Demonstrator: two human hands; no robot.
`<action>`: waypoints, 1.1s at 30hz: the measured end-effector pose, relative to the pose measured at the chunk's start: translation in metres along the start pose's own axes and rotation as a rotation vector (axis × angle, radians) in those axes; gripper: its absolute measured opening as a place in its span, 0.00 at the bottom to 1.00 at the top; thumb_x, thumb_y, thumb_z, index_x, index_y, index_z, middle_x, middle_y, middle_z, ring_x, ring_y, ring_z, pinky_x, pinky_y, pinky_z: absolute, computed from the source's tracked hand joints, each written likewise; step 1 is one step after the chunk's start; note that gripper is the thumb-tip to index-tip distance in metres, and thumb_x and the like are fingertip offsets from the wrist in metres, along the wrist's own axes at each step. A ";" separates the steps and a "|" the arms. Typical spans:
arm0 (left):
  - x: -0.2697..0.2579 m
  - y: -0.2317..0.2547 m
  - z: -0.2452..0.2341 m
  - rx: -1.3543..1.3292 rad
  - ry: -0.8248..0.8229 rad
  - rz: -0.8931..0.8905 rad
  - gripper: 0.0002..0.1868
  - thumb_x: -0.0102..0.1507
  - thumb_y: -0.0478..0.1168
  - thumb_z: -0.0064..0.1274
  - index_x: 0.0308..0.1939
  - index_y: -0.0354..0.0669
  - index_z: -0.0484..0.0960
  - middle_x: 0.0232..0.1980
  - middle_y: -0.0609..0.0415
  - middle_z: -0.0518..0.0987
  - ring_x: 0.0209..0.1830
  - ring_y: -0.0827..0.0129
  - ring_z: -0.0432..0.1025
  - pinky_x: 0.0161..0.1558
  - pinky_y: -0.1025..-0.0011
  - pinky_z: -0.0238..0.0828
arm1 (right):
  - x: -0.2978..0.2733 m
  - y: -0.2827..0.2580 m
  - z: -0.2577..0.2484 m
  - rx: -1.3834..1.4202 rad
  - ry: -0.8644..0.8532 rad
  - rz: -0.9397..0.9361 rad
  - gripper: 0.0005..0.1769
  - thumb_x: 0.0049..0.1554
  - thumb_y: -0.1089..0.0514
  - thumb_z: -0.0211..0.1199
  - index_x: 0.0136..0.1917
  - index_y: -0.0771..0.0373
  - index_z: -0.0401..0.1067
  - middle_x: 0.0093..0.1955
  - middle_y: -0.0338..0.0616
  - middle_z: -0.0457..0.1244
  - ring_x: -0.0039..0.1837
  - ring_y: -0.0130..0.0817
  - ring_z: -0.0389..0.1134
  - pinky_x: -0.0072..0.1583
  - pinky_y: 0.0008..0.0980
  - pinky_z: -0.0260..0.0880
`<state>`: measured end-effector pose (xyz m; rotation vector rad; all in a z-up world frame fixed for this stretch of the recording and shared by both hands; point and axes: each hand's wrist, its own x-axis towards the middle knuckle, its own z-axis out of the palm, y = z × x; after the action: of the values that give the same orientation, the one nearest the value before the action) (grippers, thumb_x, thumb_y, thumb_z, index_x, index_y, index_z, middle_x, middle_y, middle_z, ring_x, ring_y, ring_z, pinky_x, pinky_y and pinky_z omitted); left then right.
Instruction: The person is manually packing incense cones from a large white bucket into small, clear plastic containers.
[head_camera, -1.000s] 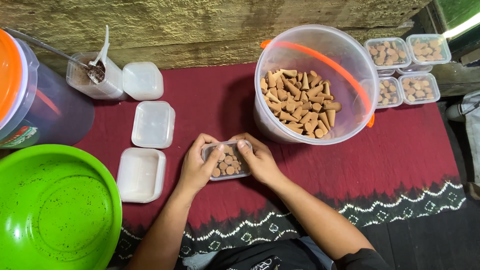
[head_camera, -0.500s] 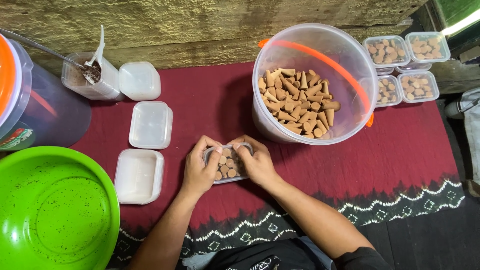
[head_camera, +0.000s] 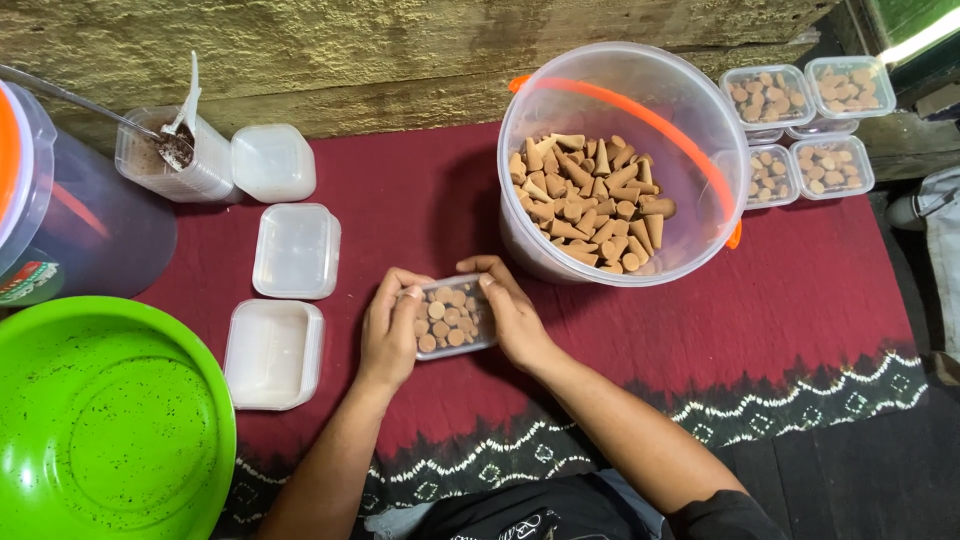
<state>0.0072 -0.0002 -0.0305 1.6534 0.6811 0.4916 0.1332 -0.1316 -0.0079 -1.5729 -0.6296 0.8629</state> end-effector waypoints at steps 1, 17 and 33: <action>0.000 0.008 0.000 0.000 -0.002 0.000 0.14 0.68 0.46 0.41 0.45 0.45 0.80 0.48 0.43 0.84 0.51 0.52 0.78 0.56 0.56 0.71 | -0.002 -0.005 0.000 0.000 0.002 0.001 0.27 0.64 0.44 0.40 0.70 0.54 0.68 0.52 0.61 0.63 0.56 0.53 0.63 0.60 0.47 0.64; -0.002 0.037 -0.010 0.005 -0.243 0.195 0.49 0.63 0.44 0.56 0.80 0.38 0.43 0.69 0.21 0.65 0.71 0.29 0.60 0.70 0.38 0.55 | 0.004 -0.004 -0.015 -0.022 -0.100 -0.136 0.50 0.57 0.51 0.68 0.84 0.53 0.44 0.75 0.64 0.51 0.76 0.57 0.50 0.74 0.58 0.52; 0.004 0.022 -0.025 -0.007 -0.260 0.162 0.30 0.72 0.44 0.38 0.77 0.41 0.59 0.64 0.30 0.74 0.66 0.39 0.68 0.67 0.45 0.63 | 0.000 -0.017 -0.014 0.054 -0.186 -0.036 0.38 0.65 0.43 0.52 0.84 0.51 0.47 0.75 0.60 0.52 0.75 0.52 0.53 0.74 0.57 0.51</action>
<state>-0.0028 0.0183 -0.0043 1.7362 0.3551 0.3838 0.1454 -0.1364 0.0096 -1.4393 -0.7586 0.9981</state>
